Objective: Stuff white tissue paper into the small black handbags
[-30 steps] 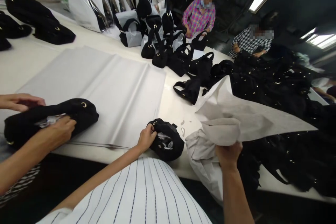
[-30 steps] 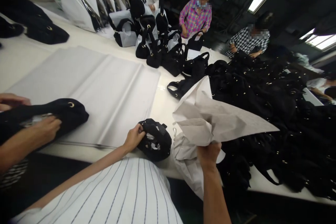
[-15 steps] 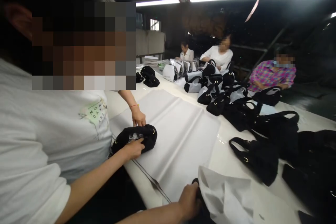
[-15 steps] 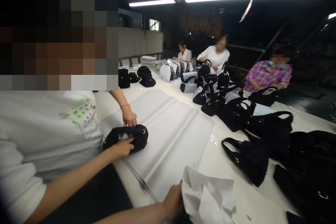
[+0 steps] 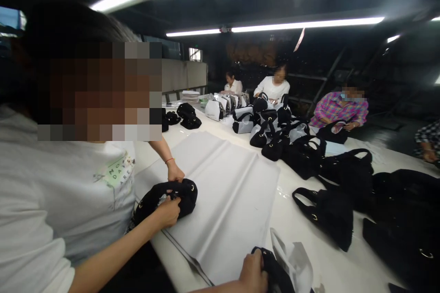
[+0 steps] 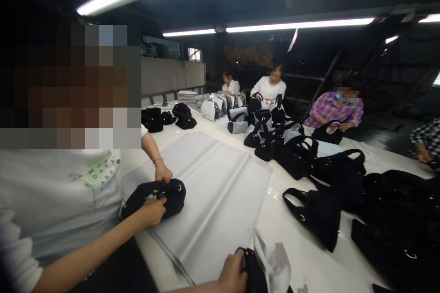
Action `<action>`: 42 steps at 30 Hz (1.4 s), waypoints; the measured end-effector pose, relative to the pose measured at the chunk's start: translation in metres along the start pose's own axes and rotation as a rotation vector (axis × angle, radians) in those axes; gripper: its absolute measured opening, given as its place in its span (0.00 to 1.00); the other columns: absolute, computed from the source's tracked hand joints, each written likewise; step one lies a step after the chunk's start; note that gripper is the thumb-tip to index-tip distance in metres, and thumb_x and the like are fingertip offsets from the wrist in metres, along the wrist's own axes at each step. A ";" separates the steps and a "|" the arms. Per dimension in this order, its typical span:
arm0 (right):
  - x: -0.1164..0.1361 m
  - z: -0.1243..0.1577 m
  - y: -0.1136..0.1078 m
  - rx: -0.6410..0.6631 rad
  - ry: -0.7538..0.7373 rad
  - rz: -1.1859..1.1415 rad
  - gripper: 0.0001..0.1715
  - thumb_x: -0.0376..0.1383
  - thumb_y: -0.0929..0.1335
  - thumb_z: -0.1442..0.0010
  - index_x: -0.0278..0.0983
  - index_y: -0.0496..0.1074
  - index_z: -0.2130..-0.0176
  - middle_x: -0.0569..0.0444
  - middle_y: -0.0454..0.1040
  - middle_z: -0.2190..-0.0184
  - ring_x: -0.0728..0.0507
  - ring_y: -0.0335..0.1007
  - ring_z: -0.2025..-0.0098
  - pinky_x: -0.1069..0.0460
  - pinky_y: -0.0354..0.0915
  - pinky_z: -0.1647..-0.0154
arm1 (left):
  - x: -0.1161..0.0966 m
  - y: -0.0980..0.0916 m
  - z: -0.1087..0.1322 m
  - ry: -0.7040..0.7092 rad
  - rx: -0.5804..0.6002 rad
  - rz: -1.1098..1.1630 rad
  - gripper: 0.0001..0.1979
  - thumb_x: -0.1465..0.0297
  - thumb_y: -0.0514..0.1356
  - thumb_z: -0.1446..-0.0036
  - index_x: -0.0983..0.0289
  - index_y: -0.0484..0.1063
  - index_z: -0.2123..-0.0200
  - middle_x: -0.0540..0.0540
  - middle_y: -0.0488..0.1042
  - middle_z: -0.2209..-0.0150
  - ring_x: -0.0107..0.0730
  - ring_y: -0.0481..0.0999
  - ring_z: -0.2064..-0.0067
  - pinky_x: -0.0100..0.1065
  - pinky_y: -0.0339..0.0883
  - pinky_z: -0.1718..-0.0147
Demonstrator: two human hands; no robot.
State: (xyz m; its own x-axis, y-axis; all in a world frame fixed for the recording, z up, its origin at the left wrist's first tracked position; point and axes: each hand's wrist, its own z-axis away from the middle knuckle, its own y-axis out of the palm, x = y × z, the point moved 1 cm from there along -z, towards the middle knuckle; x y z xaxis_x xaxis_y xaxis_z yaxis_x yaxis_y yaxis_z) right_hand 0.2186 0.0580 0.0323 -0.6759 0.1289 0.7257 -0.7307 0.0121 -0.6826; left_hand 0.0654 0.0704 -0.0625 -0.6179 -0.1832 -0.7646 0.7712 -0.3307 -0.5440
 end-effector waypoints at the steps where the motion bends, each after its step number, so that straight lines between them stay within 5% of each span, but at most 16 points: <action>1: -0.002 -0.005 -0.001 -0.009 0.000 0.001 0.18 0.45 0.71 0.44 0.61 0.70 0.53 0.54 0.69 0.47 0.39 0.68 0.47 0.48 0.70 0.62 | 0.000 0.001 -0.002 0.015 0.003 -0.018 0.14 0.77 0.55 0.61 0.60 0.63 0.66 0.56 0.72 0.64 0.44 0.71 0.59 0.42 0.62 0.60; 5: -0.020 0.000 -0.004 -0.015 -0.003 -0.013 0.42 0.40 0.70 0.64 0.80 0.63 0.53 0.64 0.75 0.55 0.31 0.74 0.54 0.42 0.68 0.79 | 0.002 -0.005 0.001 0.054 0.016 -0.076 0.13 0.73 0.56 0.57 0.59 0.66 0.64 0.57 0.73 0.65 0.47 0.72 0.57 0.44 0.63 0.58; 9: -0.033 0.034 -0.009 0.004 -0.008 -0.057 0.52 0.42 0.66 0.65 0.63 0.57 0.40 0.58 0.76 0.54 0.30 0.72 0.50 0.39 0.73 0.58 | -0.010 -0.018 0.017 0.043 0.016 -0.156 0.10 0.67 0.55 0.52 0.57 0.69 0.63 0.56 0.74 0.64 0.47 0.74 0.57 0.43 0.63 0.57; 12: -0.032 0.048 -0.008 0.016 -0.044 -0.094 0.48 0.45 0.65 0.56 0.51 0.55 0.36 0.52 0.75 0.51 0.32 0.68 0.45 0.40 0.69 0.48 | -0.018 -0.024 0.026 0.097 0.018 -0.208 0.10 0.64 0.54 0.48 0.56 0.71 0.63 0.56 0.76 0.62 0.46 0.74 0.55 0.42 0.64 0.58; 19: -0.051 0.029 0.003 0.070 -0.049 -0.002 0.38 0.43 0.64 0.47 0.52 0.57 0.37 0.53 0.72 0.46 0.33 0.67 0.44 0.43 0.69 0.51 | -0.023 -0.031 0.030 0.269 -0.017 -0.422 0.09 0.69 0.54 0.48 0.61 0.73 0.67 0.59 0.78 0.65 0.45 0.77 0.60 0.39 0.65 0.62; 23: -0.055 0.043 -0.030 -0.056 -0.088 0.061 0.30 0.34 0.61 0.46 0.39 0.68 0.44 0.47 0.73 0.47 0.35 0.68 0.44 0.44 0.64 0.47 | -0.033 -0.039 0.038 0.205 -0.072 -0.384 0.08 0.72 0.54 0.48 0.63 0.73 0.70 0.60 0.78 0.67 0.43 0.77 0.61 0.36 0.64 0.62; 28: -0.048 0.054 -0.057 0.208 -0.249 0.063 0.15 0.31 0.65 0.47 0.39 0.77 0.61 0.53 0.78 0.62 0.43 0.73 0.59 0.52 0.65 0.57 | -0.024 -0.028 0.018 0.192 -0.007 -0.247 0.15 0.67 0.48 0.40 0.65 0.73 0.67 0.64 0.77 0.65 0.44 0.75 0.61 0.38 0.61 0.62; 33: -0.019 0.053 -0.028 0.375 -0.476 -0.132 0.07 0.35 0.67 0.41 0.38 0.77 0.65 0.53 0.76 0.65 0.45 0.71 0.61 0.53 0.65 0.58 | -0.028 -0.026 0.018 0.263 -0.022 -0.156 0.12 0.68 0.52 0.44 0.66 0.73 0.73 0.56 0.77 0.72 0.37 0.73 0.68 0.32 0.61 0.69; 37: -0.002 0.046 0.012 0.148 -0.543 -0.139 0.11 0.33 0.64 0.36 0.40 0.76 0.59 0.51 0.75 0.62 0.45 0.70 0.58 0.51 0.65 0.55 | -0.027 -0.029 0.012 0.279 -0.076 -0.097 0.11 0.72 0.53 0.47 0.67 0.72 0.77 0.52 0.76 0.76 0.34 0.72 0.71 0.29 0.62 0.73; 42: -0.024 0.039 0.040 -0.106 -0.604 0.253 0.12 0.31 0.63 0.36 0.35 0.75 0.59 0.47 0.73 0.63 0.43 0.68 0.60 0.50 0.66 0.60 | -0.021 -0.028 0.011 0.248 -0.079 -0.085 0.08 0.75 0.54 0.49 0.66 0.73 0.73 0.55 0.78 0.72 0.36 0.74 0.68 0.30 0.62 0.69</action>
State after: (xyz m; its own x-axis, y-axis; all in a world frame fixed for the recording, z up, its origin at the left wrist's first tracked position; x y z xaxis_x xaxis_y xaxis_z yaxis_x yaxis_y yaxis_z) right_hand 0.2016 0.0173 -0.0088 -0.7836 -0.4377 0.4409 -0.5493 0.1564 -0.8209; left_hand 0.0545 0.0731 -0.0274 -0.6323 0.0778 -0.7708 0.7335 -0.2601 -0.6279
